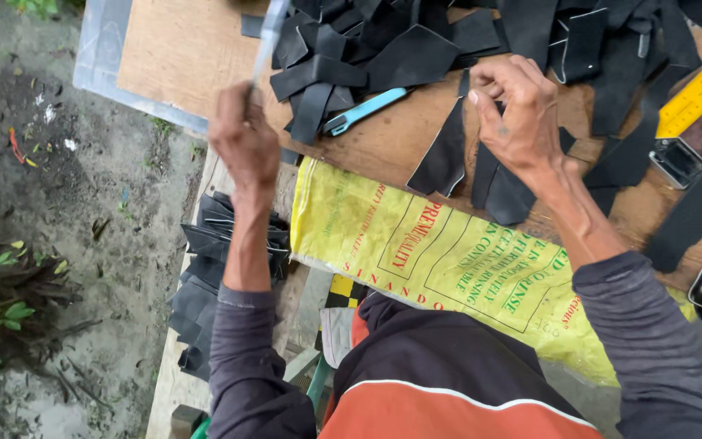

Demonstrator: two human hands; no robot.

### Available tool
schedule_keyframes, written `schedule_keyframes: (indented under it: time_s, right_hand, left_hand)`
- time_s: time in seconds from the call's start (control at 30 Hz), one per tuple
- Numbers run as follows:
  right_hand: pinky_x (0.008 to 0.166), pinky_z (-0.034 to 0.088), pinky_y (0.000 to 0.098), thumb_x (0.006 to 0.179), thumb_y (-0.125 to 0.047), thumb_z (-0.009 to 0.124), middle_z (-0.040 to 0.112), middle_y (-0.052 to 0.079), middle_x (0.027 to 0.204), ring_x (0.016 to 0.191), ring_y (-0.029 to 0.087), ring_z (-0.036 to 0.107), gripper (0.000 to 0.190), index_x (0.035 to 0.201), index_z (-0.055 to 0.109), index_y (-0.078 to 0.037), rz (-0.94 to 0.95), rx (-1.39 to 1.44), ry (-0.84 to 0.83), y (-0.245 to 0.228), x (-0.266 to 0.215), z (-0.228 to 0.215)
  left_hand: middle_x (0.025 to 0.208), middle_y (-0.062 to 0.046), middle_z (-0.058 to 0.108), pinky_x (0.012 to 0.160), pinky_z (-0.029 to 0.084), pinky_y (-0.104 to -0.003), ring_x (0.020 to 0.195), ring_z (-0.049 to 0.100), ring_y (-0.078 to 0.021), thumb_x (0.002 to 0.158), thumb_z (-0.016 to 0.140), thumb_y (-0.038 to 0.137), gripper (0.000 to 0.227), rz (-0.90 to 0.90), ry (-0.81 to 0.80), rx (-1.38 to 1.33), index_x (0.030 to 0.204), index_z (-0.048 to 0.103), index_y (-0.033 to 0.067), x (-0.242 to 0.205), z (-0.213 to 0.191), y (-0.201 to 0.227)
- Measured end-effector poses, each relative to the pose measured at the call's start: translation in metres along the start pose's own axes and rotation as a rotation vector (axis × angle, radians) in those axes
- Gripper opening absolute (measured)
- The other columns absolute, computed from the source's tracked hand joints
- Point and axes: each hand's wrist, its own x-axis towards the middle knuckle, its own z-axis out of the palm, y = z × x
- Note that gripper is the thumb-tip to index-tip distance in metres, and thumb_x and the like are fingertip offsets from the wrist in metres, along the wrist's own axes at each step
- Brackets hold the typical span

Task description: The person sorts through and organizes black leather scraps on a wooden table, using shears and a utility knife to trim edges and rearrange the pieces onto a yellow plastic sheet.

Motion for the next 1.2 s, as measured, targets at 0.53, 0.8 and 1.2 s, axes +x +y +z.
schedule_keyframes:
  time_s: [0.53, 0.8, 1.2]
  right_hand:
    - [0.068, 0.054, 0.0325, 0.101, -0.007, 0.073, 0.069, 0.008, 0.092, 0.077, 0.020, 0.068, 0.011, 0.103, 0.069, 0.004, -0.024, 0.137, 0.064, 0.039, 0.031, -0.023]
    - [0.067, 0.058, 0.0276, 0.107, -0.003, 0.063, 0.068, 0.008, 0.109, 0.080, 0.015, 0.068, 0.021, 0.127, 0.060, 0.001, 0.467, 0.899, 0.238, 0.006, -0.042, -0.115]
    - [0.081, 0.057, 0.0275, 0.103, 0.008, 0.068, 0.072, 0.015, 0.119, 0.098, 0.017, 0.071, 0.037, 0.139, 0.057, 0.009, 0.540, 0.990, 0.093, 0.046, -0.085, -0.051]
  left_hand:
    - [0.099, -0.010, 0.066, 0.082, 0.051, -0.040, 0.095, 0.062, -0.0268, 0.095, 0.082, 0.013, 0.030, 0.117, -0.229, -0.169, 0.120, 0.068, 0.0032, -0.054, 0.024, 0.042]
    - [0.110, -0.014, 0.057, 0.082, 0.049, -0.042, 0.100, 0.059, -0.0327, 0.088, 0.084, 0.030, 0.052, 0.076, -0.414, -0.269, 0.125, 0.060, 0.0021, -0.096, 0.064, 0.133]
    - [0.079, -0.010, 0.072, 0.067, 0.055, -0.045, 0.075, 0.074, -0.0313, 0.085, 0.075, 0.014, 0.017, -0.102, -0.525, -0.329, 0.096, 0.066, 0.0057, -0.086, 0.087, 0.107]
